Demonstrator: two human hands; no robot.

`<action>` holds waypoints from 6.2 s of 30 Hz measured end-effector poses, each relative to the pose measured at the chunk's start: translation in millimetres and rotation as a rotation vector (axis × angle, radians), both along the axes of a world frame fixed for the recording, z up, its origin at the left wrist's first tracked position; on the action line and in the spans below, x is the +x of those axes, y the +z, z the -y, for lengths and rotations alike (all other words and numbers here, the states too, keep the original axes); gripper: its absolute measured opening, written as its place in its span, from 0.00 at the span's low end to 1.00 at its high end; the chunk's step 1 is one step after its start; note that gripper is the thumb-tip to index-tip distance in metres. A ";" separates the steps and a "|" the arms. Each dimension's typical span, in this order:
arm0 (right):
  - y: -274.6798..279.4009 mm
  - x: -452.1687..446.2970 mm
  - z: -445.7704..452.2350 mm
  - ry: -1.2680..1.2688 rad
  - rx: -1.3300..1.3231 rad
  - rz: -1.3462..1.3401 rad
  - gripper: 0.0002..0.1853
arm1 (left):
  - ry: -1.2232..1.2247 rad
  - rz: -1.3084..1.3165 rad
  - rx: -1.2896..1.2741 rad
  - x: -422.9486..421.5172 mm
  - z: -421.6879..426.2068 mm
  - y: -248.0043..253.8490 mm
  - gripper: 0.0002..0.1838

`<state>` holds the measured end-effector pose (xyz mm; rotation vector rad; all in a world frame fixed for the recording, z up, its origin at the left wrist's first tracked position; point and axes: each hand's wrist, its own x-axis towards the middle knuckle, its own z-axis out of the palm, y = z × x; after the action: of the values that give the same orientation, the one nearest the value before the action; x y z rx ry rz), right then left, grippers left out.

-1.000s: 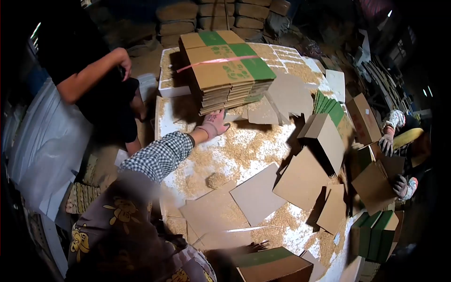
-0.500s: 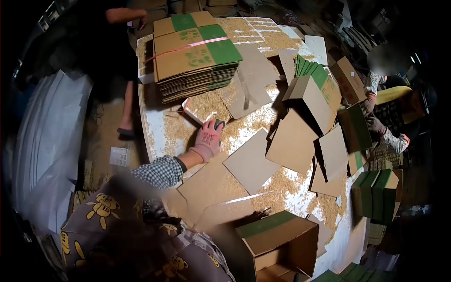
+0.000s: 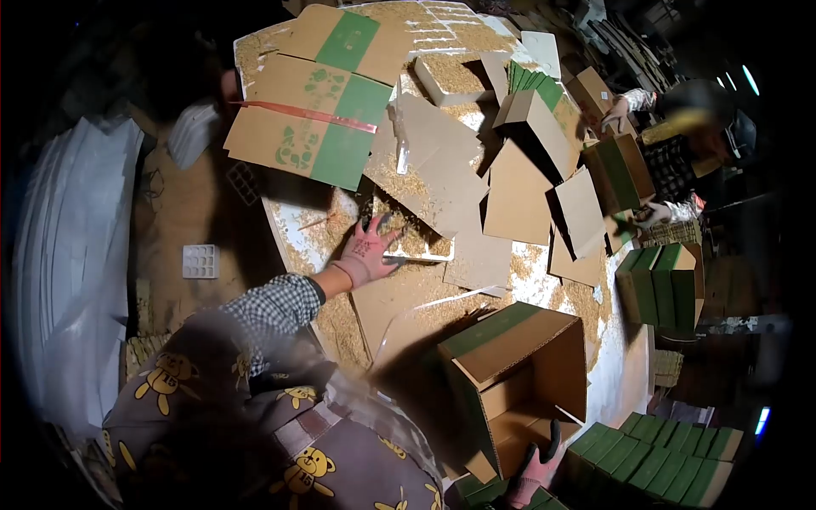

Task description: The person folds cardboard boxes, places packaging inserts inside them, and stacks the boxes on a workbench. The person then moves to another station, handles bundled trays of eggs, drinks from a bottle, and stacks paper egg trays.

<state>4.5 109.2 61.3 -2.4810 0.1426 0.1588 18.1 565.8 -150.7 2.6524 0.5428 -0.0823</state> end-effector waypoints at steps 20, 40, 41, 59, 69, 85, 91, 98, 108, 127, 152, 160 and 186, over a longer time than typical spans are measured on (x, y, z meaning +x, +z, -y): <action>-0.7 -30.4 39.4 -0.109 0.217 0.079 0.34 | 0.196 -0.273 -0.215 121.4 -121.5 -10.8 0.37; -54.2 -11.4 109.4 -0.116 0.141 0.028 0.27 | 0.130 -0.013 -0.695 8.0 -133.0 11.0 0.29; -56.1 -12.3 108.5 -0.070 0.183 0.101 0.27 | 0.058 0.124 -0.746 1.5 -124.3 20.5 0.26; -51.7 -21.1 69.7 -0.049 -0.050 0.207 0.37 | -0.527 0.465 -0.991 -60.0 37.1 220.2 0.24; -89.1 -36.0 149.6 0.083 0.232 0.127 0.29 | -0.611 0.306 -1.008 11.3 231.2 201.6 0.18; -49.0 -22.1 119.2 0.155 0.156 0.118 0.36 | -0.587 0.102 0.248 -20.2 252.5 183.5 0.10; 32.3 -34.7 61.1 0.207 -0.207 0.421 0.24 | -0.935 0.534 -0.109 -17.5 229.3 189.4 0.09; -36.7 -24.5 27.5 0.496 -0.578 -0.286 0.24 | -0.213 0.189 -0.093 -33.9 101.6 85.8 0.44; -72.7 17.0 -24.3 0.795 -0.534 0.051 0.38 | -0.028 0.023 -0.422 5.7 9.4 3.2 0.33; -49.1 -39.4 74.6 -0.082 0.495 0.311 0.27 | -0.200 0.725 0.116 95.8 152.7 213.6 0.19; -67.4 -33.5 58.2 -0.435 1.057 0.465 0.32 | -1.530 0.194 0.299 38.1 279.6 178.5 0.25; -179.3 -32.7 100.5 -0.336 0.748 0.093 0.30 | -0.395 0.020 -1.267 64.3 236.6 155.1 0.27; 23.0 -251.0 395.5 -1.085 0.554 1.422 0.31 | -1.151 -0.482 -1.424 -79.2 558.0 342.6 0.38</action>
<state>-246.5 -286.3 84.3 -1.2097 0.6416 -1.6566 -61.1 7.9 191.9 1.1758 -0.7507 -0.9983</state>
